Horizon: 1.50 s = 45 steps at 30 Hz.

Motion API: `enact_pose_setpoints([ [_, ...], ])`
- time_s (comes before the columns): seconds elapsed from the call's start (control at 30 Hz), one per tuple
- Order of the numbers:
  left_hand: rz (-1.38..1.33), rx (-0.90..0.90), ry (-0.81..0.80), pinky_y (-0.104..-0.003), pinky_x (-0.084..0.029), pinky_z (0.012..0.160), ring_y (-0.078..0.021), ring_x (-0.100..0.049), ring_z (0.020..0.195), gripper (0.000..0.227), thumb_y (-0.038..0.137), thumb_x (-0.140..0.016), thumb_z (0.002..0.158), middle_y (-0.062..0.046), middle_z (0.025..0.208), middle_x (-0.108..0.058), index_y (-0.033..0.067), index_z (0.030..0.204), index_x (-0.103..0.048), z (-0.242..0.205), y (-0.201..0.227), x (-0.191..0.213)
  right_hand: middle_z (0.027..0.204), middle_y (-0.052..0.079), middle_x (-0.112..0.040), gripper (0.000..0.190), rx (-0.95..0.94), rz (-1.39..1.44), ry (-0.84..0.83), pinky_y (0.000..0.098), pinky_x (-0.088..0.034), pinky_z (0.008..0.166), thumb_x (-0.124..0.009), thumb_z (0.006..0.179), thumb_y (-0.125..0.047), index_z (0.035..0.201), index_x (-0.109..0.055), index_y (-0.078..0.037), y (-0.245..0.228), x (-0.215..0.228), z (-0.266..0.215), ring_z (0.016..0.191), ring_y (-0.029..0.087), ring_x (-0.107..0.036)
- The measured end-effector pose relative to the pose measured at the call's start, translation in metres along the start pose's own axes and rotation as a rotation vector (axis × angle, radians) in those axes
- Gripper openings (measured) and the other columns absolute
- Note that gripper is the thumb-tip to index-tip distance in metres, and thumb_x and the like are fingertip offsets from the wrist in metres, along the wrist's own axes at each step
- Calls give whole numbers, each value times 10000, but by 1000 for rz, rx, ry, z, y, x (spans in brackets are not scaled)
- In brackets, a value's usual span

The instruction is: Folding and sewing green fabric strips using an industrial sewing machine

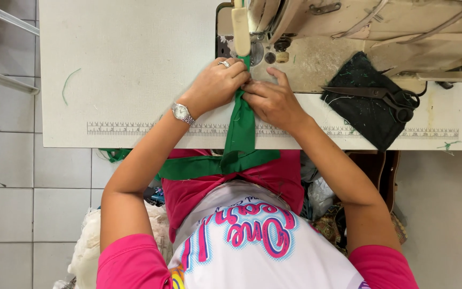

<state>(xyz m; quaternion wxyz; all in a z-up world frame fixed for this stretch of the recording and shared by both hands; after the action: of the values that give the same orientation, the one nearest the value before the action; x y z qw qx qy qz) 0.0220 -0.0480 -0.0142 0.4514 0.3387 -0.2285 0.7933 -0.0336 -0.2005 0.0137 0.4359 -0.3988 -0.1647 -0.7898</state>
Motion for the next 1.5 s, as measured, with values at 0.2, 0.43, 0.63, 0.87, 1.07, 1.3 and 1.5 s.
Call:
enact_pose_setpoints([
  [0.2,-56,96,-18,-354,-520,853,-243,-678,1025,186,132,-468,1009,-14,1019,-613,149,1036,-650,7,-10,4,1134,-3,-757,208,-13,-3,6,528,-336,1140,-588,1094,-254,1015,-765,-179,7,0,9,1130,185,-729],
  [0.43,-243,242,-129,-464,-505,978,-347,-642,1151,346,45,-521,906,-109,1210,-634,65,1215,-675,14,-11,25,1194,43,-717,110,-66,-3,-15,547,-356,1081,-667,1040,-158,1073,-768,-127,8,5,15,1132,251,-686],
  [0.63,-208,523,-134,-491,-482,730,-400,-599,818,276,293,-563,1030,-144,891,-546,35,940,-607,9,26,53,1200,72,-654,132,-125,-13,-27,519,-421,1008,-683,1023,-227,1086,-762,-142,16,-3,3,1090,294,-637],
  [0.87,-1513,1156,147,-246,-578,601,-116,-696,725,233,207,-620,1040,-27,877,-655,99,1140,-440,-29,75,53,1197,51,-591,351,-255,74,-22,445,-454,931,-753,970,-231,1318,-711,-205,26,-4,-6,1146,296,-607],
  [1.07,-1693,1351,159,-354,-661,730,-209,-717,933,646,115,-675,986,-186,1187,-701,116,1494,-275,-39,156,106,1185,158,-578,516,-401,132,30,485,-497,954,-802,955,-149,1437,-622,-109,19,30,-2,1125,375,-622],
  [1.3,-930,1157,-112,-572,-589,829,-501,-680,1044,687,191,-723,924,-297,1174,-667,19,1479,-356,-85,173,105,1223,115,-554,355,-457,227,194,454,-461,1071,-713,1036,-178,1367,-668,-59,-33,50,-10,1227,345,-610],
  [1.5,-162,887,6,-405,-594,729,-249,-668,853,544,362,-734,935,-47,1109,-579,151,1415,-589,-64,151,105,1502,193,-506,459,-446,-78,-214,618,-213,1176,-422,1134,-410,1516,-571,-204,-53,21,-31,1450,436,-400],
])
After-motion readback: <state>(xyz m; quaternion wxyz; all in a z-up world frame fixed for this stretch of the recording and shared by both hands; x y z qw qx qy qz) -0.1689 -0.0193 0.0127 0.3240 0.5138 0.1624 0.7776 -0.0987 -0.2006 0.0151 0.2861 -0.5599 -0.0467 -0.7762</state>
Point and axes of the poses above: each hand's wrist, its own z-axis towards the middle knuckle, its own x-axis out of the back of the hand, y = z × x, the point moved 5 cm from there along z, towards the middle knuckle
